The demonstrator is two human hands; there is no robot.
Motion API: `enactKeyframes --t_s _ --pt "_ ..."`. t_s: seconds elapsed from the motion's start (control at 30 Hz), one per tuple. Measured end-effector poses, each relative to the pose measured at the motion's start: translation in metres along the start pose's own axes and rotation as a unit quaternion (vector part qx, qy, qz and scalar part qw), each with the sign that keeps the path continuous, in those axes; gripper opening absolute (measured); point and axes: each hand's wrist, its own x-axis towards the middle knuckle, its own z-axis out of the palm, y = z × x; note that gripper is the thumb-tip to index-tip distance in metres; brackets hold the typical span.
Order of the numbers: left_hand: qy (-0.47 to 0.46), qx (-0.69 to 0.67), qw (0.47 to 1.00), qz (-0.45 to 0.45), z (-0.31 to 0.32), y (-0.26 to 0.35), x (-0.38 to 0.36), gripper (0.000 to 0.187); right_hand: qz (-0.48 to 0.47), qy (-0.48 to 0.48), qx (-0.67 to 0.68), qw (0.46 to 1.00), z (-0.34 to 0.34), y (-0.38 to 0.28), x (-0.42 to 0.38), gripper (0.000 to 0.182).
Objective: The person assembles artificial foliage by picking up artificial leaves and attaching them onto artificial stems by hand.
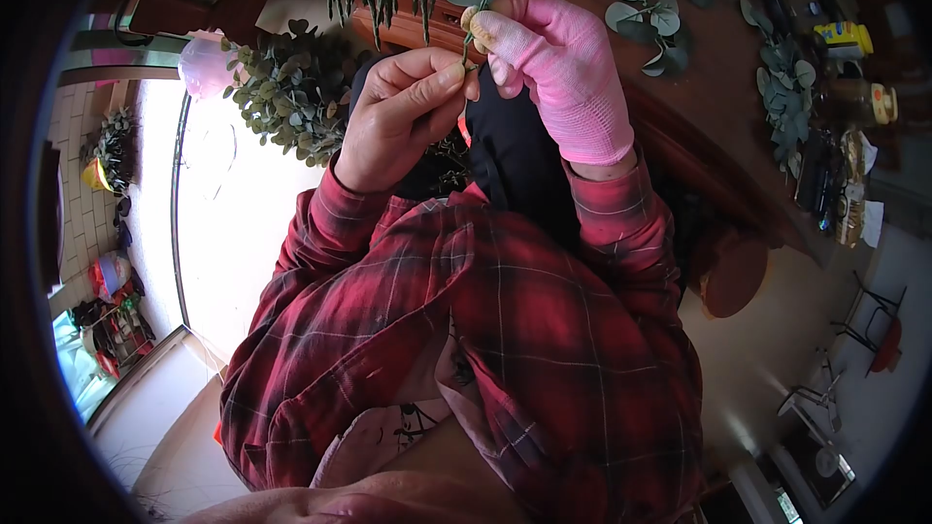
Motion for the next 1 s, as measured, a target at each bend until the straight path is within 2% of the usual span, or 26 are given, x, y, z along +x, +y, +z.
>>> enactKeyframes --t_s 0.57,0.67,0.77,0.9,1.0 --pt "-0.015 -0.035 0.999 -0.028 -0.005 -0.005 -0.001 0.019 -0.017 -0.084 -0.112 0.990 -0.010 -0.004 0.001 0.017" --pt "-0.020 0.002 1.000 0.004 -0.003 -0.004 -0.001 0.019 -0.015 -0.064 -0.119 0.991 -0.008 -0.004 -0.001 0.016" --pt "0.020 0.082 0.996 0.026 0.004 -0.001 -0.005 0.018 -0.022 -0.062 -0.104 0.992 -0.006 -0.002 -0.001 0.016" --pt "0.044 0.089 0.991 0.085 0.005 -0.003 -0.008 0.010 -0.024 -0.074 -0.115 0.990 -0.006 -0.003 -0.001 0.016" --pt "0.068 0.104 0.983 0.137 0.003 -0.009 -0.009 0.012 -0.016 -0.069 -0.123 0.990 -0.003 -0.006 -0.001 0.016"
